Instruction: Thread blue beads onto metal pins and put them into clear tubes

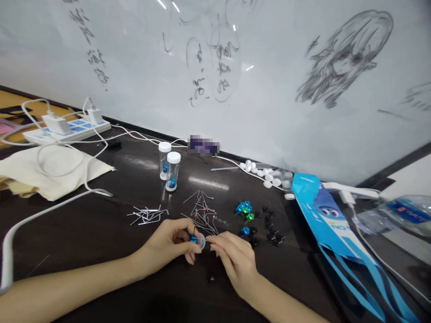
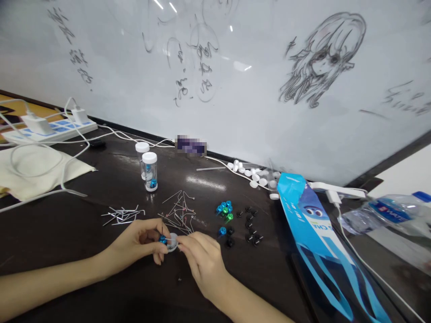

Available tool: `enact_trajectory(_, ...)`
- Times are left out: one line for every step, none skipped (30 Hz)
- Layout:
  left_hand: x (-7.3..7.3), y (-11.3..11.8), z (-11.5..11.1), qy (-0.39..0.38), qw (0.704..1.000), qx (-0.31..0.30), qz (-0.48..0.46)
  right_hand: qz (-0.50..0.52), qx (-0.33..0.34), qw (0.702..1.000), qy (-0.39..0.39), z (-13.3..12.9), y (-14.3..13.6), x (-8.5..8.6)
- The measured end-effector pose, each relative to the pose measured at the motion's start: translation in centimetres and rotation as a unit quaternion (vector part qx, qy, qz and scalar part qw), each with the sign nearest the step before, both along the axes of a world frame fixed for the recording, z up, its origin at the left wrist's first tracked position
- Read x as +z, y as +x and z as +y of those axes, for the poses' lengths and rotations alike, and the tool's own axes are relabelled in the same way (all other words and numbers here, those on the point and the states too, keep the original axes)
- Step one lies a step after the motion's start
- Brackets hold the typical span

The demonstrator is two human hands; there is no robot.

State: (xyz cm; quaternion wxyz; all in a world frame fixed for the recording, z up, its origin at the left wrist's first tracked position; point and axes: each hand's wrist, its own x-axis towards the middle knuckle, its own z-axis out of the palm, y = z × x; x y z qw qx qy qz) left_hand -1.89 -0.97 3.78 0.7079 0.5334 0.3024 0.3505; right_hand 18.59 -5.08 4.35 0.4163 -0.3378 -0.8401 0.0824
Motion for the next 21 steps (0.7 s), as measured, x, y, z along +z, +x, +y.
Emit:
enact_trajectory(0.00, 0.01, -0.01, -0.001, 1.000, 0.000, -0.001, -0.004, 0.001, 1.000, 0.002, -0.01, -0.02, 0.04)
enact_trajectory(-0.01, 0.03, -0.01, -0.001, 1.000, 0.000, -0.003, -0.007, 0.002, 1.000, 0.002, 0.00, -0.05, 0.08)
enact_trajectory(-0.02, 0.04, -0.01, -0.001, 1.000, 0.001, -0.005, -0.009, 0.002, 1.000, 0.002, 0.01, -0.08, 0.12)
enact_trajectory(-0.03, 0.05, -0.02, 0.000, 1.000, 0.002, -0.006, -0.012, 0.002, 1.000, 0.000, 0.02, -0.10, 0.13)
enact_trajectory(-0.02, 0.06, -0.04, 0.001, 1.000, 0.005, -0.006, -0.014, 0.002, 1.000, -0.005, 0.04, -0.12, 0.13)
enact_trajectory(0.01, 0.06, -0.07, 0.002, 1.000, 0.007, -0.003, -0.015, 0.001, 1.000, -0.011, 0.06, -0.12, 0.10)
enact_trajectory(0.04, 0.06, -0.13, 0.005, 1.000, 0.007, 0.002, -0.016, 0.000, 1.000, -0.021, 0.07, -0.10, 0.07)
enact_trajectory(0.09, 0.06, -0.19, 0.010, 1.000, 0.008, 0.008, -0.015, -0.003, 0.999, -0.031, 0.08, -0.07, 0.02)
enact_trajectory(0.13, 0.06, -0.26, 0.015, 1.000, 0.007, 0.013, -0.014, -0.005, 0.999, -0.041, 0.09, -0.03, -0.03)
enact_trajectory(0.15, 0.05, -0.33, 0.021, 1.000, 0.006, 0.017, -0.012, -0.008, 0.999, -0.052, 0.10, 0.02, -0.08)
enact_trajectory(0.16, 0.05, -0.37, 0.027, 0.999, 0.005, 0.019, -0.010, -0.012, 0.998, -0.061, 0.11, 0.07, -0.12)
enact_trajectory(0.14, 0.05, -0.38, 0.031, 0.999, 0.003, 0.019, -0.006, -0.015, 0.998, -0.067, 0.12, 0.12, -0.16)
enact_trajectory(0.09, 0.06, -0.36, 0.033, 0.999, 0.003, 0.018, -0.002, -0.016, 0.997, -0.070, 0.13, 0.15, -0.20)
enact_trajectory(0.02, 0.07, -0.30, 0.032, 0.999, 0.002, 0.015, 0.002, -0.016, 0.997, -0.070, 0.14, 0.17, -0.23)
enact_trajectory(-0.06, 0.07, -0.21, 0.030, 1.000, 0.002, 0.010, 0.006, -0.014, 0.998, -0.065, 0.14, 0.18, -0.26)
enact_trajectory(-0.16, 0.08, -0.09, 0.026, 1.000, 0.004, 0.003, 0.009, -0.009, 0.998, -0.055, 0.14, 0.16, -0.28)
enact_trajectory(-0.25, 0.08, 0.04, 0.022, 1.000, 0.005, -0.006, 0.009, -0.003, 0.999, -0.043, 0.14, 0.14, -0.30)
enact_trajectory(-0.32, 0.07, 0.17, 0.019, 1.000, 0.006, -0.015, 0.008, 0.003, 0.999, -0.032, 0.12, 0.10, -0.30)
enact_trajectory(-0.38, 0.06, 0.29, 0.018, 1.000, 0.005, -0.023, 0.005, 0.008, 1.000, -0.022, 0.11, 0.05, -0.29)
enact_trajectory(-0.41, 0.05, 0.38, 0.018, 0.999, 0.004, -0.027, 0.001, 0.011, 1.000, -0.015, 0.09, 0.00, -0.26)
enact_trajectory(-0.41, 0.03, 0.45, 0.018, 0.999, 0.002, -0.029, -0.001, 0.011, 1.000, -0.012, 0.08, -0.04, -0.23)
